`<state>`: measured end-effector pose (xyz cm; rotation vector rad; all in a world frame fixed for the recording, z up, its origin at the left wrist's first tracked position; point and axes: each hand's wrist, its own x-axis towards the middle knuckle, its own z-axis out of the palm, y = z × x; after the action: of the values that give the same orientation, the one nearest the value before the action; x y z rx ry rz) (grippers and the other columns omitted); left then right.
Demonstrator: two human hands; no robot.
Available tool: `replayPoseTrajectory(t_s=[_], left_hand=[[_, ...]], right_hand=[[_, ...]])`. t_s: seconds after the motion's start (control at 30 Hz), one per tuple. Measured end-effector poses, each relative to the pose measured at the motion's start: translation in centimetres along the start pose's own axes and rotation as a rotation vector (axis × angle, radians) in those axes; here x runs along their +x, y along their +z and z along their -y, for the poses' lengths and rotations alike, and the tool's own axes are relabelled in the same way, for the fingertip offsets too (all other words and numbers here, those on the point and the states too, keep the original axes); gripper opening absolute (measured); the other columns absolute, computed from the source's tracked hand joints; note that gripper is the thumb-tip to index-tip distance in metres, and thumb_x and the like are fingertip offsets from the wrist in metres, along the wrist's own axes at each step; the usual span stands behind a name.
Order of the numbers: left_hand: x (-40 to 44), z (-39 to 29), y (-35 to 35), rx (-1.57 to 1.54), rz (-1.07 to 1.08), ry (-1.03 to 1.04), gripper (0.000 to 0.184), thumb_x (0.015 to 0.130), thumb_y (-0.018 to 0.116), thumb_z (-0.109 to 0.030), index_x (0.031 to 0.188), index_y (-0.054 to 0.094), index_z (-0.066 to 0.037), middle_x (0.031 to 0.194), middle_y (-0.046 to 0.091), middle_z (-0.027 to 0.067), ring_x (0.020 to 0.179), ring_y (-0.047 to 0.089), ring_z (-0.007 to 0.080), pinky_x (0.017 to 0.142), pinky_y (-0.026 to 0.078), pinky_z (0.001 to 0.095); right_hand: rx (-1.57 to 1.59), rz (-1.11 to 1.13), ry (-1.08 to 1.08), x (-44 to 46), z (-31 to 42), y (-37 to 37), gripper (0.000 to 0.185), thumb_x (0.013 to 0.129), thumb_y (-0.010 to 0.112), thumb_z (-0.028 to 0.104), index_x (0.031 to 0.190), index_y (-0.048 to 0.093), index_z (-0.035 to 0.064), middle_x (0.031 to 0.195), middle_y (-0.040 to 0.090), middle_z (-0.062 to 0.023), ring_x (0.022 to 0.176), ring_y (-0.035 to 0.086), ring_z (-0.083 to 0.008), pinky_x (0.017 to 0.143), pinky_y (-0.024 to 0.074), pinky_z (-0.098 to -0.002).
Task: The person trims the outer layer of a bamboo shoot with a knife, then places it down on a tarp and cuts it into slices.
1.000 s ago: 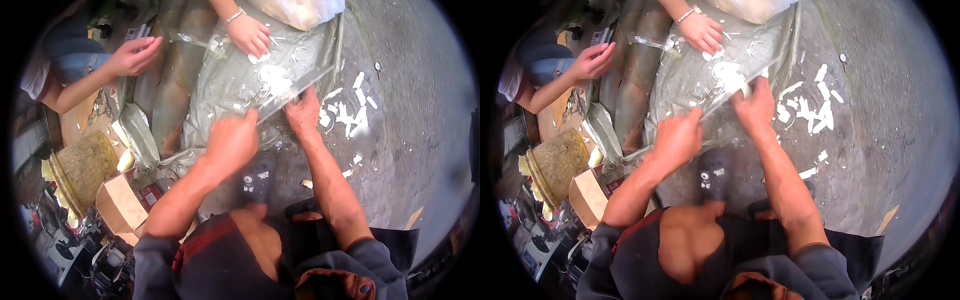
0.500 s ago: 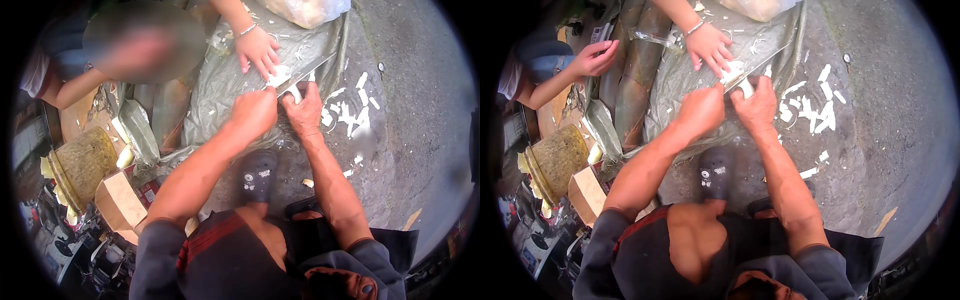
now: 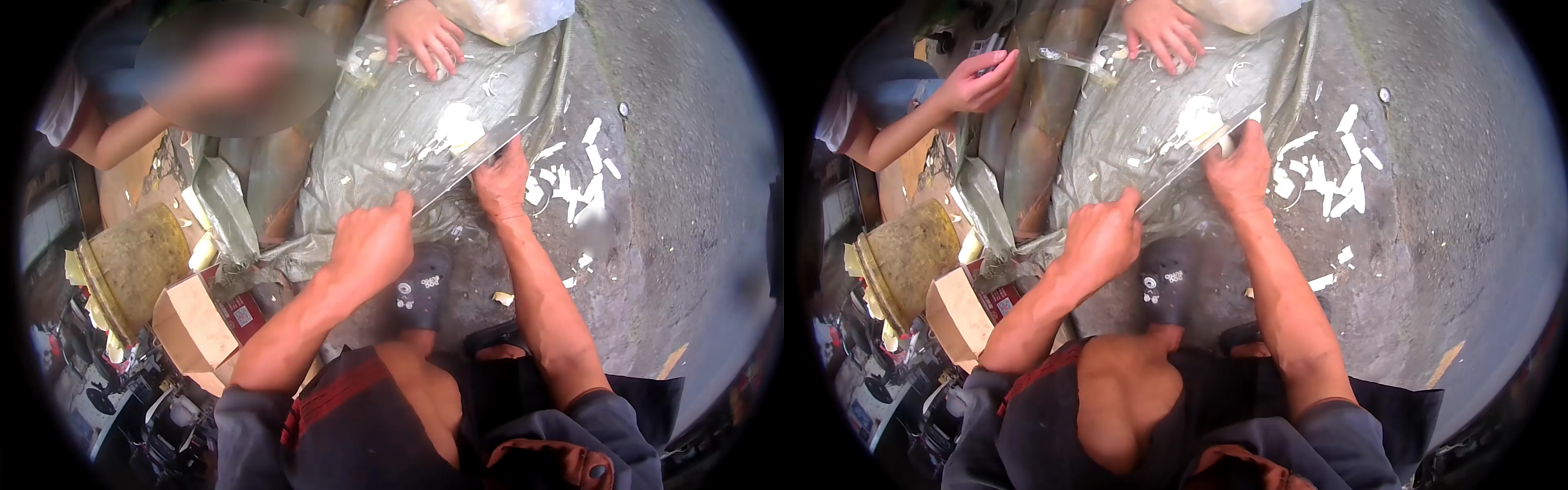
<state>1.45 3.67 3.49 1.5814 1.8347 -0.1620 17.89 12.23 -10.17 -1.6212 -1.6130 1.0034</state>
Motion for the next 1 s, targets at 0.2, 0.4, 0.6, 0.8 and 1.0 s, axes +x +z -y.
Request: replayPoseTrajectory(t_s=[0.2,0.4,0.6,0.8,1.0], left_hand=[[5.4,0.9,2.3,-0.026,-0.032,-0.045,0.017,0.086,0.056,-0.009,0.098,0.061,0.001,0.079,0.067,0.028,0.078,0.066,0.0481,0.072,0.051,0.0558],[6.4,1.7,1.6,-0.145,-0.009,-0.107,0.026,0.086,0.056,-0.013,0.106,0.065,0.002,0.089,0.067,0.03,0.089,0.064,0.0484,0.082,0.05,0.0541],[5.6,2.4,0.0,-0.171,-0.015,-0.172,0.027,0.087,0.057,-0.014,0.108,0.065,0.0,0.094,0.067,0.029,0.093,0.064,0.0475,0.082,0.049,0.0544],[4.2,4.3,-1.1,-0.043,-0.175,-0.179,0.022,0.089,0.057,-0.016,0.103,0.063,-0.001,0.084,0.067,0.0273,0.086,0.063,0.0481,0.079,0.048,0.0555],[1.9,4.6,-0.7,-0.086,-0.183,-0.166,0.013,0.09,0.058,-0.015,0.093,0.058,-0.002,0.071,0.064,0.0242,0.074,0.063,0.047,0.069,0.047,0.0556]], right_hand=[[-0.105,0.041,-0.062,-0.3,0.0,-0.1,0.038,0.075,0.073,0.023,0.098,0.053,0.0002,0.089,0.061,-0.0198,0.084,0.062,-0.0413,0.076,0.0496,-0.0479],[-0.098,0.118,-0.01,-0.4,0.2,-0.8,0.042,0.074,0.074,0.024,0.106,0.056,0.0015,0.096,0.06,-0.0188,0.09,0.061,-0.0391,0.081,0.0497,-0.0462],[-0.114,0.123,0.018,-0.3,0.5,-2.3,0.056,0.076,0.078,0.025,0.12,0.054,-0.0005,0.103,0.064,-0.0193,0.095,0.065,-0.0359,0.086,0.0516,-0.0427],[1.072,0.291,0.768,4.1,1.5,-3.7,0.065,0.082,0.077,0.04,0.12,0.056,-0.0091,0.101,0.068,-0.0163,0.084,0.068,-0.0206,0.075,0.0547,-0.029],[0.183,0.193,0.191,2.9,2.2,-0.2,0.067,0.08,0.078,0.041,0.123,0.057,-0.0063,0.114,0.064,-0.0198,0.102,0.064,-0.0284,0.09,0.0505,-0.0376]])
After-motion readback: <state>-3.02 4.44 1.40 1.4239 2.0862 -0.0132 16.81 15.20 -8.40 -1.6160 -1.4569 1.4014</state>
